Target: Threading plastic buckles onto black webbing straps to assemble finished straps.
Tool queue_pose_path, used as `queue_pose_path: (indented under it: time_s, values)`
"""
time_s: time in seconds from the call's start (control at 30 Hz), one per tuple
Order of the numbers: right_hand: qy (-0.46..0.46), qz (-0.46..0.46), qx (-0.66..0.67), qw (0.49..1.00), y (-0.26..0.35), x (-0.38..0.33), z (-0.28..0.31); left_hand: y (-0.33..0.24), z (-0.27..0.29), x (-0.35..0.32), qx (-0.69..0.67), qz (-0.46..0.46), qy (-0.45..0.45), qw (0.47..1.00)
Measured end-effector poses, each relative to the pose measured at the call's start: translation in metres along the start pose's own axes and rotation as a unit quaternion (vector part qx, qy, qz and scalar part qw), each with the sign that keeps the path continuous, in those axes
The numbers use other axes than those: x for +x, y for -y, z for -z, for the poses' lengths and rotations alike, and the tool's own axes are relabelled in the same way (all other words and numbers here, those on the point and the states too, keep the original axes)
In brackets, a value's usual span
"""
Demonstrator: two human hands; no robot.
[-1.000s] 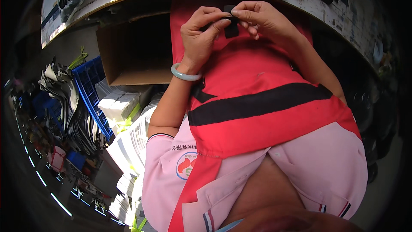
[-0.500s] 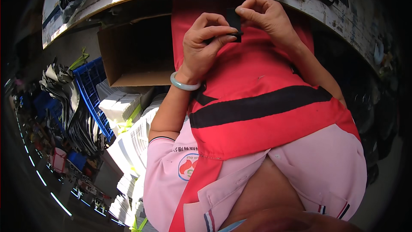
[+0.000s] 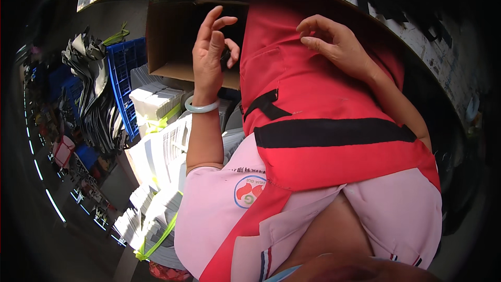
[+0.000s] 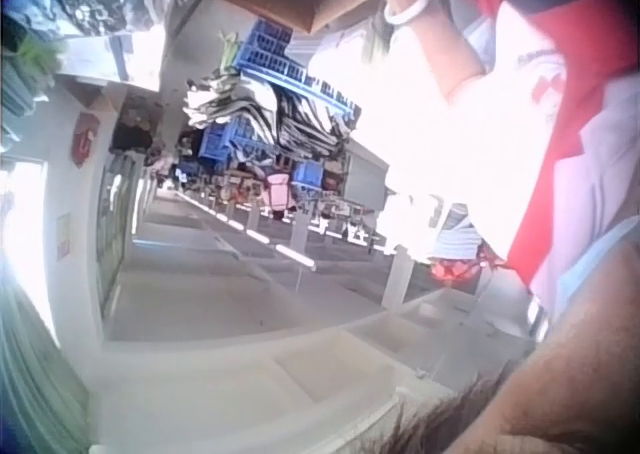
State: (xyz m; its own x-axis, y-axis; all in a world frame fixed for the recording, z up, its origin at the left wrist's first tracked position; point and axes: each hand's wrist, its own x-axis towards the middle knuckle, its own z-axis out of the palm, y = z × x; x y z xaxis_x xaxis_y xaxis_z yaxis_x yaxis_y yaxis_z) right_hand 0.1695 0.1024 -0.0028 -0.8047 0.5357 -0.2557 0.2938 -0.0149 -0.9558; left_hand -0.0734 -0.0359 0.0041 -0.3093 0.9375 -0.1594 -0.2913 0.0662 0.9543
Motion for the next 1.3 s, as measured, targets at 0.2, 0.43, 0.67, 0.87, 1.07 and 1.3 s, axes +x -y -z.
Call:
queue_pose_path:
  time_s: [0.2,0.43,0.67,0.87,1.07,1.3]
  values:
    - [0.049,0.117,-0.115,0.985,-0.009,0.000,-0.004,0.067,-0.093,0.022,-0.019,0.039,0.188,0.981]
    - [-0.070,-0.072,0.231,0.968,-0.005,-0.008,0.016,0.060,-0.072,0.022,-0.164,0.199,0.102,0.961]
    - [-0.056,0.243,-0.090,0.964,-0.017,-0.012,0.019,0.048,-0.080,0.026,-0.079,0.280,0.212,0.933]
    - [-0.189,0.233,-0.199,0.933,-0.016,-0.037,0.040,0.067,-0.082,0.034,-0.253,0.323,0.210,0.887]
    - [-0.376,0.162,-0.454,0.791,-0.055,-0.057,0.110,0.066,-0.086,0.034,-0.338,0.375,0.009,0.863]
    - [-0.385,0.237,-0.303,0.839,-0.076,-0.057,0.155,0.068,-0.117,0.043,-0.252,0.395,0.101,0.878]
